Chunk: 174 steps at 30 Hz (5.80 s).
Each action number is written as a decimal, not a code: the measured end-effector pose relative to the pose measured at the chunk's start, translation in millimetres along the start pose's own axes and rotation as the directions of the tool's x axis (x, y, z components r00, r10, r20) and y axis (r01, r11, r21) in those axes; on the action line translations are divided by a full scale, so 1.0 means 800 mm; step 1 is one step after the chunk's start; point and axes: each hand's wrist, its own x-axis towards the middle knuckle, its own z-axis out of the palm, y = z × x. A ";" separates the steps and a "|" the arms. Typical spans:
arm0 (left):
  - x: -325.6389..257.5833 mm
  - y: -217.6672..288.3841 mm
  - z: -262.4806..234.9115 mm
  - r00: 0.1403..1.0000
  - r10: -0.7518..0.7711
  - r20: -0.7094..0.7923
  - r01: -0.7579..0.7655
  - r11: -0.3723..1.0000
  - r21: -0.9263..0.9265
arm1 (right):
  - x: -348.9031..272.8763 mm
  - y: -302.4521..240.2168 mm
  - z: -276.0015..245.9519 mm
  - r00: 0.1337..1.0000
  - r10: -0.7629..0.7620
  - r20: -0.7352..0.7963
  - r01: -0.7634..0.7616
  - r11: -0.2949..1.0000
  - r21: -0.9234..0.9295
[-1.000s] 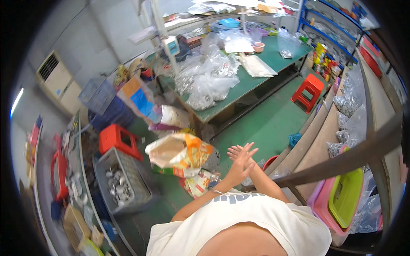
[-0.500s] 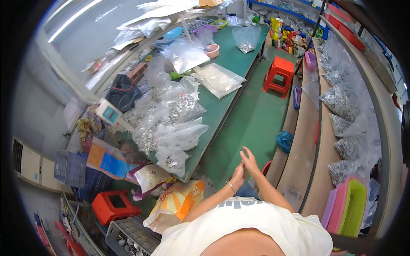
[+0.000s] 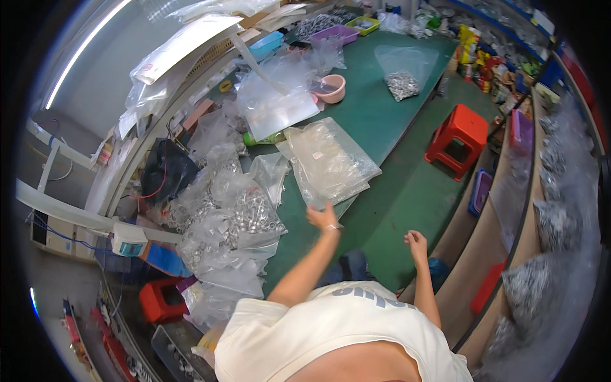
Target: The person empties a bag of metal components onto a green workbench and sorts through the pile by hand.
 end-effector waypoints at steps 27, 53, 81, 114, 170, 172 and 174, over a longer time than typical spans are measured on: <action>0.104 0.087 0.171 0.703 0.369 -0.608 0.182 0.734 0.655 | 0.846 -0.289 0.053 0.842 -0.536 -0.063 0.444 0.755 -0.483; -0.025 0.308 0.563 0.926 -0.377 -0.027 0.264 0.697 -0.667 | 0.758 -0.451 0.088 -0.092 -0.431 0.897 -0.272 0.878 0.394; -0.332 0.096 -0.029 0.565 -0.541 -0.622 -0.784 -0.119 -0.609 | -0.124 -0.313 0.198 -0.836 -0.087 0.542 -0.376 0.810 -0.450; -0.597 -0.258 -0.811 -0.418 -0.768 -0.484 -0.906 0.314 0.284 | -1.173 -0.025 0.168 -0.733 -0.089 -0.674 0.515 0.576 -0.635; -1.368 -0.308 -0.683 -0.185 -0.079 0.979 0.551 0.817 0.170 | -1.019 -0.009 -0.932 0.879 -0.461 -0.121 0.255 0.241 0.936; -1.366 -0.294 -0.677 -0.130 -0.023 0.991 0.482 0.872 0.084 | -0.955 -0.040 -0.918 0.773 -0.634 0.001 0.172 0.210 0.963; -1.364 -0.296 -0.674 -0.074 -0.038 0.997 0.482 0.873 0.069 | -0.902 -0.067 -0.891 0.713 -0.696 0.082 0.099 0.216 0.971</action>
